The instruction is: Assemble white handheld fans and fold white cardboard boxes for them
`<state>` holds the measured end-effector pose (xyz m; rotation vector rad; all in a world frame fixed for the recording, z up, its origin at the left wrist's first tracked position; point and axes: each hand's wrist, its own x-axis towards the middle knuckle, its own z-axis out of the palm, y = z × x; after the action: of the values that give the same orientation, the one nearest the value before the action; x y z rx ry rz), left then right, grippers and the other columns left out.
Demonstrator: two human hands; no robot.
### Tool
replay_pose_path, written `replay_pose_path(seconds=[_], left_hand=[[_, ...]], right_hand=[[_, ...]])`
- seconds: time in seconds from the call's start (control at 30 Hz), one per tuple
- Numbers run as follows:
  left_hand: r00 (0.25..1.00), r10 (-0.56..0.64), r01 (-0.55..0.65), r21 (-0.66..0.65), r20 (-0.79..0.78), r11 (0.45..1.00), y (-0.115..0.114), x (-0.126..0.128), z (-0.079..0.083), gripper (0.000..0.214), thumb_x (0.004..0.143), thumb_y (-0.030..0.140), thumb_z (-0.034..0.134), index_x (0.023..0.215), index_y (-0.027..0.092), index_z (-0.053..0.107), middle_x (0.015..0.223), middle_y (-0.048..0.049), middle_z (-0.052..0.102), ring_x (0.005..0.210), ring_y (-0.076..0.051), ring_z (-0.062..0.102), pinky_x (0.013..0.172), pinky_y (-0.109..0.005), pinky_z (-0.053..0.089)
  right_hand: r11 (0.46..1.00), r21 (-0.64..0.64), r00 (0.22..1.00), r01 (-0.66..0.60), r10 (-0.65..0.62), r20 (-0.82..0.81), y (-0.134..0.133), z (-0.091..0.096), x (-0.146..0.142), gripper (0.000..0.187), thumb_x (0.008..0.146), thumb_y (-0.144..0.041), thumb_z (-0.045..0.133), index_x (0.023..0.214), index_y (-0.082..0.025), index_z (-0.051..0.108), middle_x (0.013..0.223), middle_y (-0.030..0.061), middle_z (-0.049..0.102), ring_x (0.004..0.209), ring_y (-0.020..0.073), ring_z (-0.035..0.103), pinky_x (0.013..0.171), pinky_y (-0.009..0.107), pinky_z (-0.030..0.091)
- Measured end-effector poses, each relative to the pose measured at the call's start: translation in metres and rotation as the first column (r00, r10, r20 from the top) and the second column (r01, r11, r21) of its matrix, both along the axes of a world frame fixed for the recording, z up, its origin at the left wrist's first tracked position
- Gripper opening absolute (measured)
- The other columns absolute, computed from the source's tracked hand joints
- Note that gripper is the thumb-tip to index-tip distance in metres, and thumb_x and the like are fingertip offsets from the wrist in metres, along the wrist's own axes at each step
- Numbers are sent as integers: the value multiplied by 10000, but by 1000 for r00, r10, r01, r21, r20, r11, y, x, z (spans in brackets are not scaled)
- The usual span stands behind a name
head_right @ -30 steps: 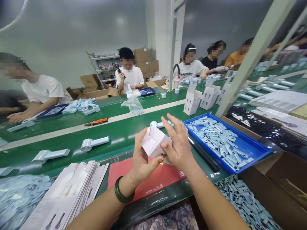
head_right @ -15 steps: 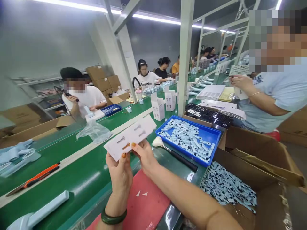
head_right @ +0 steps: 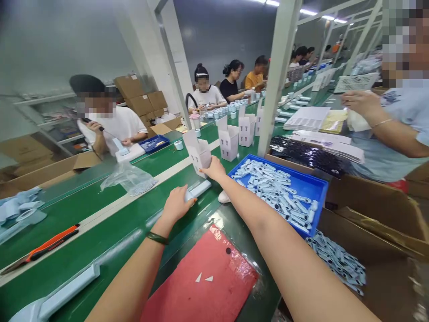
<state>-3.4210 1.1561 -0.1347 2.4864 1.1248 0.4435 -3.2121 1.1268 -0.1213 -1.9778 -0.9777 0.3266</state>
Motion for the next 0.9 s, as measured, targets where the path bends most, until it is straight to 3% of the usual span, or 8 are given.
replay_pose_path(seconds=[0.07,0.13,0.27,0.37,0.53,0.63,0.73,0.9], left_hand=[[996,-7,5,-26,-86,1000,4,13,3,493,870,408,697,1271,122,683,1313,-230,686,1275,-415,624,1076,-501,489],[990,-12,8,-30,-142,1000,1,22,5,448,935,431,605,1244,121,697,1260,-227,694,1196,-397,665,996,-476,529],[986,-30,36,39,-165,999,-21,26,4,379,949,317,572,1290,184,671,1310,-157,638,1269,-321,611,1051,-404,498],[984,-19,36,94,-176,995,-40,31,1,432,895,291,652,1319,210,654,1325,-142,600,1318,-312,565,1065,-385,492],[968,-9,40,116,-250,992,-50,29,18,333,841,289,714,1160,195,727,1148,-137,648,1100,-329,665,863,-391,560],[965,-13,51,139,-261,989,-62,-6,37,298,857,267,694,1151,233,729,1144,-102,642,1119,-305,650,884,-375,546],[971,-72,102,123,-229,987,-92,-65,47,317,865,285,699,1181,279,713,1136,-54,636,1089,-253,648,911,-349,537],[955,-255,267,65,-154,961,-157,-148,27,294,861,252,711,1155,252,713,1058,-52,652,944,-228,657,820,-357,554]], right_hand=[[998,-52,997,-19,22,73,-12,7,13,788,781,-357,857,1448,-113,513,1445,224,606,1279,307,634,1056,394,508],[994,-100,987,-32,47,155,-34,16,34,599,901,-371,752,1434,-171,567,1419,155,650,1218,262,671,1014,347,527],[968,-248,941,-32,113,319,-97,24,73,203,996,-271,623,1146,-220,749,1252,97,736,1170,264,677,984,363,535],[933,-359,899,-10,166,406,-129,14,86,181,986,-303,671,1102,-178,730,1227,114,712,1153,259,659,998,438,544],[916,-401,858,24,187,479,-138,8,81,239,1006,-363,657,1137,-165,689,1210,91,688,1081,221,667,969,449,562],[936,-350,855,-35,209,474,-145,19,63,236,1027,-302,599,1188,-163,702,1170,118,705,1033,227,672,915,398,544],[934,-288,848,-212,322,422,-164,22,25,322,1050,-226,486,1277,-207,713,1169,118,723,1049,221,667,916,339,501],[799,-22,798,-601,601,42,-208,4,-75,322,991,-240,539,1257,-245,721,1007,57,746,874,180,684,806,314,529]])
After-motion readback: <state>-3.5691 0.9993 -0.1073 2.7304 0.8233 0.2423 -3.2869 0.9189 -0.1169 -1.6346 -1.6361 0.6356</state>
